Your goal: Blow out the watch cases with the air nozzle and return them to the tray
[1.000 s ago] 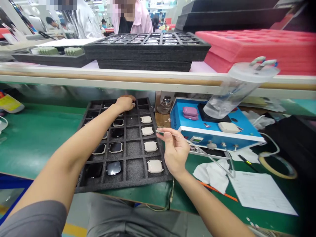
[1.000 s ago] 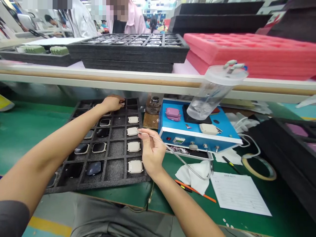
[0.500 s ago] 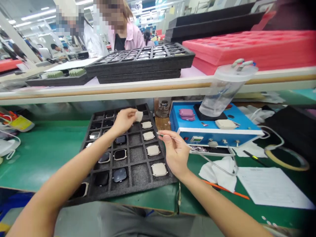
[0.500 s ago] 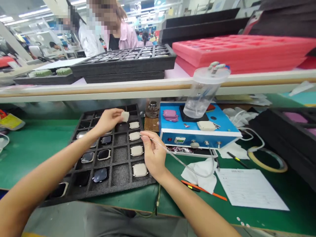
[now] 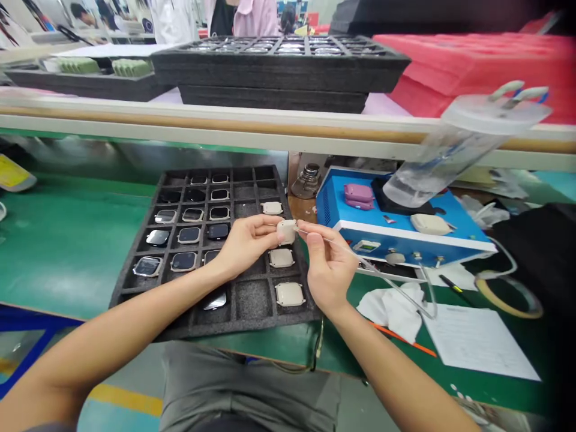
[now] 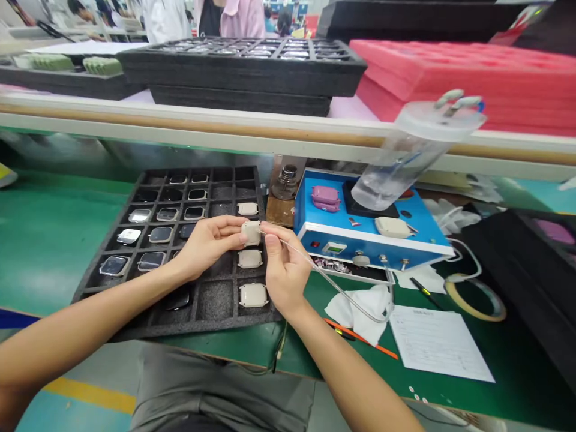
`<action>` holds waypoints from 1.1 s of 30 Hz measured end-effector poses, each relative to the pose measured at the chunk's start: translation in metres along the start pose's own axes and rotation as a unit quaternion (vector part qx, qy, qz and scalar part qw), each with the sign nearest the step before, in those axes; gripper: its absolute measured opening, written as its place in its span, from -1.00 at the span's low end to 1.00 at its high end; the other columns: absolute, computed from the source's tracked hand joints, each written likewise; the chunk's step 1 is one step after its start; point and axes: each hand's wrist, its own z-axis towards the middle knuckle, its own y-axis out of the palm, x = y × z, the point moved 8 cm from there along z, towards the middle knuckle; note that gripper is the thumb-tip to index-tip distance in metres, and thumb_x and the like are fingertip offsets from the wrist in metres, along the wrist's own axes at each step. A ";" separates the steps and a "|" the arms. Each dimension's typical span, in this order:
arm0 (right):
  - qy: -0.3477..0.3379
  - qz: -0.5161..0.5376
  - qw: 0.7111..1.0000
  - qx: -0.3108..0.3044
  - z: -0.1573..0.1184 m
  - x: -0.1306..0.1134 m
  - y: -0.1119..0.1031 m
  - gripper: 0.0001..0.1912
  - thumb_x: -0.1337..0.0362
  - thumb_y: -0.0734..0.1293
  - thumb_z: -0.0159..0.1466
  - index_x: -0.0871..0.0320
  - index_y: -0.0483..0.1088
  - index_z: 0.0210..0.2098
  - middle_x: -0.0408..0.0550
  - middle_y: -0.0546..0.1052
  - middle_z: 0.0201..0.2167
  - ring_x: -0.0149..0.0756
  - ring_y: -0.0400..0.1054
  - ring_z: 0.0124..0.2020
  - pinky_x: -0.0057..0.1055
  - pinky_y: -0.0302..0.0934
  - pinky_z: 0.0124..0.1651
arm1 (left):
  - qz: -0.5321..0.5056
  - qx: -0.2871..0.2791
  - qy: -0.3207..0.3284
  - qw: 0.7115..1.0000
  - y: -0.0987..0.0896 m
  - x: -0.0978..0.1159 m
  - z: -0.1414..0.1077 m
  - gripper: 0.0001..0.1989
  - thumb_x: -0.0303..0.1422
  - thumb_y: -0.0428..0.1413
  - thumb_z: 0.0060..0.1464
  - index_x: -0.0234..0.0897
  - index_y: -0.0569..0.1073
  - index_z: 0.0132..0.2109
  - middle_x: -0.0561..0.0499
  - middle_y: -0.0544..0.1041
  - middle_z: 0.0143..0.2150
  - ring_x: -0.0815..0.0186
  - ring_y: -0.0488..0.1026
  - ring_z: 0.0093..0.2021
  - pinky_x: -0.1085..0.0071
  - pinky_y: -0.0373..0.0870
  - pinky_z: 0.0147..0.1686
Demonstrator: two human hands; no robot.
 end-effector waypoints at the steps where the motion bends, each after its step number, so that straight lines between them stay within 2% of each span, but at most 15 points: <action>1: 0.001 0.003 1.000 0.002 0.000 0.000 0.000 -0.81 0.16 0.36 0.40 0.09 0.60 -0.17 0.00 0.67 -0.15 -0.17 0.59 -0.08 -0.10 0.49 0.09 | -0.001 -0.002 0.001 1.000 0.001 0.000 -0.001 -0.51 -0.24 0.45 -0.12 -0.35 0.60 -0.04 -0.19 0.71 -0.07 0.12 0.66 -0.09 0.27 0.55 -0.07; 5: -0.001 0.007 1.000 0.002 0.000 0.002 0.000 -0.81 0.16 0.36 0.40 0.08 0.60 -0.16 0.00 0.67 -0.14 -0.15 0.59 -0.06 -0.07 0.50 0.10 | -0.010 -0.008 0.005 1.000 0.003 0.000 -0.004 -0.52 -0.25 0.47 -0.14 -0.33 0.62 -0.05 -0.18 0.71 -0.05 0.06 0.67 -0.05 0.19 0.56 0.01; 14: 0.001 0.011 1.000 0.003 0.000 0.001 0.000 -0.82 0.16 0.36 0.39 0.08 0.59 -0.18 -0.01 0.67 -0.16 -0.15 0.59 -0.07 -0.06 0.51 0.10 | -0.010 -0.012 0.016 1.000 0.003 0.001 -0.003 -0.55 -0.26 0.47 -0.12 -0.33 0.63 -0.06 -0.17 0.71 -0.03 0.04 0.66 -0.03 0.15 0.55 0.06; 20: -0.002 0.011 1.000 0.003 0.001 -0.001 0.000 -0.83 0.18 0.37 0.39 0.07 0.60 -0.18 -0.01 0.67 -0.17 -0.17 0.60 -0.07 -0.13 0.52 0.07 | -0.012 -0.015 0.022 1.000 0.004 0.003 -0.004 -0.57 -0.28 0.46 -0.11 -0.33 0.64 -0.07 -0.14 0.71 -0.04 0.07 0.67 -0.04 0.17 0.55 0.07; 33: -0.013 0.003 1.000 -0.001 0.001 -0.002 0.000 -0.83 0.17 0.36 0.40 0.07 0.59 -0.18 -0.02 0.66 -0.18 -0.15 0.59 -0.07 -0.10 0.52 0.05 | -0.007 -0.018 0.034 0.999 0.005 0.004 -0.005 -0.60 -0.28 0.45 -0.08 -0.30 0.66 -0.06 -0.12 0.71 -0.04 0.08 0.67 -0.04 0.16 0.55 0.09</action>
